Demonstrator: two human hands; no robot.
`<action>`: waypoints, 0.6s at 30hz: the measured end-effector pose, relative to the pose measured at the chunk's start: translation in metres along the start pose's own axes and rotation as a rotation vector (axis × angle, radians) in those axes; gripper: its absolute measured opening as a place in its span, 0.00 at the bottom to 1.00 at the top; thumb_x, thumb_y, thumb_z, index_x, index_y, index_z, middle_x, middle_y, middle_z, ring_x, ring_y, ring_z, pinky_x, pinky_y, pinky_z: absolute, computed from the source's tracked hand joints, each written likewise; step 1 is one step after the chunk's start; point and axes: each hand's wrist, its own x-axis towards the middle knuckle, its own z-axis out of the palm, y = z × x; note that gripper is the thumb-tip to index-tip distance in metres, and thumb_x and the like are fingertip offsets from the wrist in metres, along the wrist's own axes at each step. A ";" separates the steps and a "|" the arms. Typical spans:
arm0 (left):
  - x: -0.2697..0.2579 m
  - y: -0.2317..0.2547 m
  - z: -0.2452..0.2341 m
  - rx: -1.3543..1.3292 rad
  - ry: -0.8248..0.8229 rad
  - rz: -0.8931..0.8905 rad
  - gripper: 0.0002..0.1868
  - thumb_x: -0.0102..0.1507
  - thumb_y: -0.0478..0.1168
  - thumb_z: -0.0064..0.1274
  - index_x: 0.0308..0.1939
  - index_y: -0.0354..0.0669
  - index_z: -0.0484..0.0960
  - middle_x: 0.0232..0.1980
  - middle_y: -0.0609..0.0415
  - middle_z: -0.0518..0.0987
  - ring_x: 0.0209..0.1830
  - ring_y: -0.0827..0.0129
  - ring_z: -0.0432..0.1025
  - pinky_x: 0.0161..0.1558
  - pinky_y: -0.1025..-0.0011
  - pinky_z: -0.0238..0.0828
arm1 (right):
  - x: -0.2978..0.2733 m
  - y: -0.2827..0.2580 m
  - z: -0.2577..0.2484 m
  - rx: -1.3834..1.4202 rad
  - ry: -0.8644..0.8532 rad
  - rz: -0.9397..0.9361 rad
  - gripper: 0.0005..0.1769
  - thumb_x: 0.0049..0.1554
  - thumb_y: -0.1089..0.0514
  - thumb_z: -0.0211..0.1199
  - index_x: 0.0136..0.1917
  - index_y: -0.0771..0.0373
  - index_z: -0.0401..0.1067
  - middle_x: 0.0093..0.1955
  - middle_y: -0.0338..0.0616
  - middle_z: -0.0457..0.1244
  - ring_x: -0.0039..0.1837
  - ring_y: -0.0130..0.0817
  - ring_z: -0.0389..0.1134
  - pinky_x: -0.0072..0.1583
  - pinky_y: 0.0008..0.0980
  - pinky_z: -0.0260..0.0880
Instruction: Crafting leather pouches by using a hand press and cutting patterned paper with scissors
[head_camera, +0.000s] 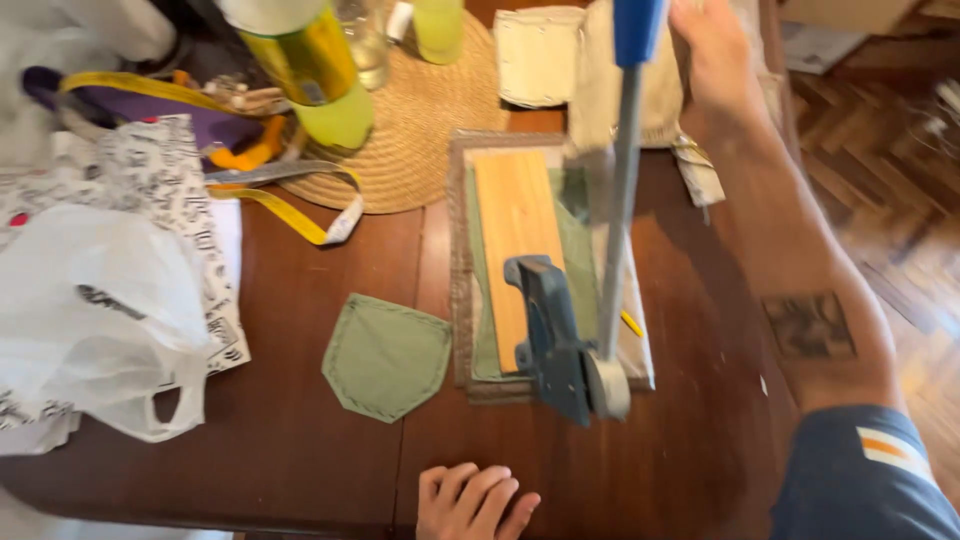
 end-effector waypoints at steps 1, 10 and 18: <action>-0.005 -0.003 0.004 0.010 0.020 0.002 0.19 0.75 0.67 0.62 0.37 0.67 0.90 0.41 0.74 0.90 0.41 0.71 0.81 0.46 0.62 0.69 | 0.023 0.015 0.001 -0.115 0.009 -0.022 0.18 0.75 0.52 0.62 0.77 0.51 0.71 0.70 0.33 0.74 0.68 0.25 0.77 0.69 0.29 0.80; -0.067 -0.007 0.060 0.032 0.022 -0.221 0.17 0.74 0.58 0.52 0.31 0.69 0.86 0.34 0.76 0.81 0.39 0.74 0.76 0.52 0.56 0.63 | 0.119 0.099 -0.006 -1.048 0.097 -0.319 0.28 0.73 0.55 0.81 0.73 0.64 0.67 0.60 0.50 0.71 0.59 0.43 0.75 0.60 0.40 0.76; -0.045 -0.007 0.032 -0.045 0.004 -0.112 0.16 0.74 0.49 0.50 0.32 0.73 0.86 0.40 0.85 0.89 0.41 0.80 0.79 0.53 0.61 0.62 | 0.096 0.091 0.023 -1.019 -0.063 -0.277 0.20 0.71 0.54 0.80 0.66 0.56 0.70 0.56 0.38 0.72 0.46 0.31 0.67 0.51 0.39 0.68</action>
